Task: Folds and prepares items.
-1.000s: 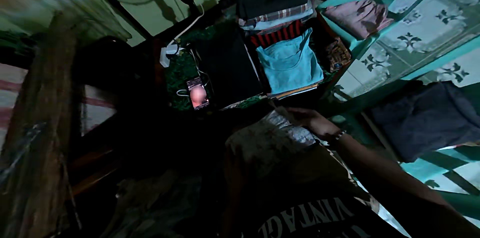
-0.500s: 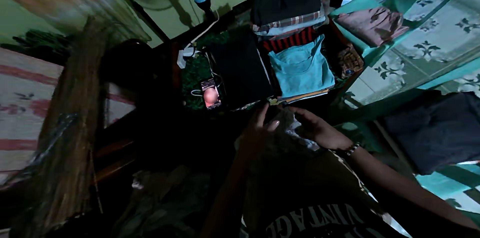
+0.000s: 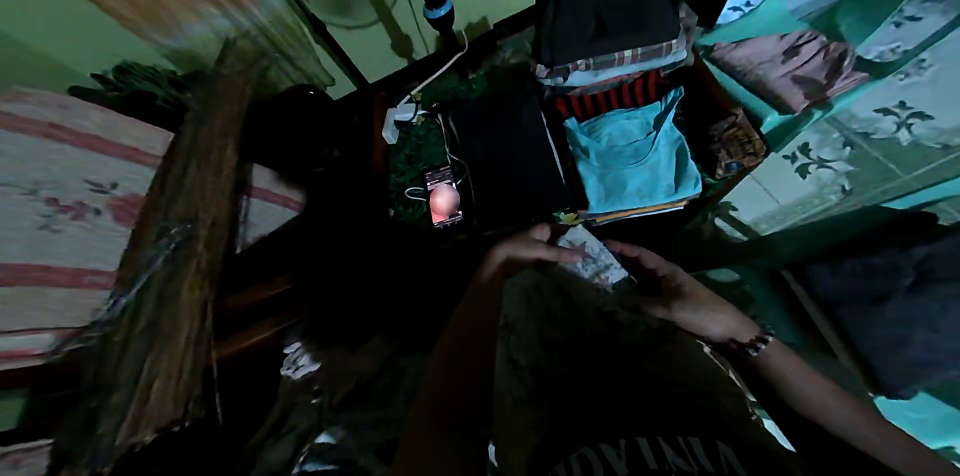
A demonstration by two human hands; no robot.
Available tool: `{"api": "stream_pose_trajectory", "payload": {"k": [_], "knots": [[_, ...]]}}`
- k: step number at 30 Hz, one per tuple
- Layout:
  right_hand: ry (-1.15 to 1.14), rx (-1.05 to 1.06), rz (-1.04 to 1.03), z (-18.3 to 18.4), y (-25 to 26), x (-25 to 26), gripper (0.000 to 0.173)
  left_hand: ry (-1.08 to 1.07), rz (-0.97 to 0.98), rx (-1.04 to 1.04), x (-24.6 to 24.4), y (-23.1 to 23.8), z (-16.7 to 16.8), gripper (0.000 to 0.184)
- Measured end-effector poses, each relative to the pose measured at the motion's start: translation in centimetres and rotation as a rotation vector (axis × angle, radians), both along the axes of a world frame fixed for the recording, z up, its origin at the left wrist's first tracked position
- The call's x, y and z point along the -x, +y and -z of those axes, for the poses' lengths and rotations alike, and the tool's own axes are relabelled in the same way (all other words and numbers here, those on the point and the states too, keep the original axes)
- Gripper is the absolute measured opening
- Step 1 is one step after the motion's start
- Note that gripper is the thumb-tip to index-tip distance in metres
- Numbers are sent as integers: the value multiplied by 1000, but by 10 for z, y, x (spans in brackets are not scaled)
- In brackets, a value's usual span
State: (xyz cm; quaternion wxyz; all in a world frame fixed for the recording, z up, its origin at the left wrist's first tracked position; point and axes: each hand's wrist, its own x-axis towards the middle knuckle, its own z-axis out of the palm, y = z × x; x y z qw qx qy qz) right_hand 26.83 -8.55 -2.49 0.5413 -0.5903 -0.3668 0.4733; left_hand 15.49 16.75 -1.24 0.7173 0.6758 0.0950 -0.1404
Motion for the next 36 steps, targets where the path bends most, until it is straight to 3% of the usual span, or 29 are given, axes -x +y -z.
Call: {"api": "stream_pose_trajectory", "payload": {"k": [4,6,8,12,16,22,25,29,36], "knots": [[-102,312,32,13,-16,1,56,-45,88,14,-11,-1,16,42],[-115,360,24,11,-20,1,40,-34,82,-15,-14,-2,18,41],[14,318,67,4,-24,6,37,-2,30,-37,-12,-6,7,38],[220,323,150,6,-27,10,41,63,22,-183,-22,-11,9,31],[130,497,197,20,-27,4,50,86,84,-444,-37,-4,70,36],[128,466,230,24,-32,3,68,73,-37,-336,-4,3,58,50],[98,481,185,20,-26,-4,67,66,-93,-308,4,5,54,47],[31,446,182,22,-20,-7,66,78,-96,-387,-9,-4,53,39],[-81,459,168,34,-29,-3,71,88,-95,-380,-30,-16,60,53]]}}
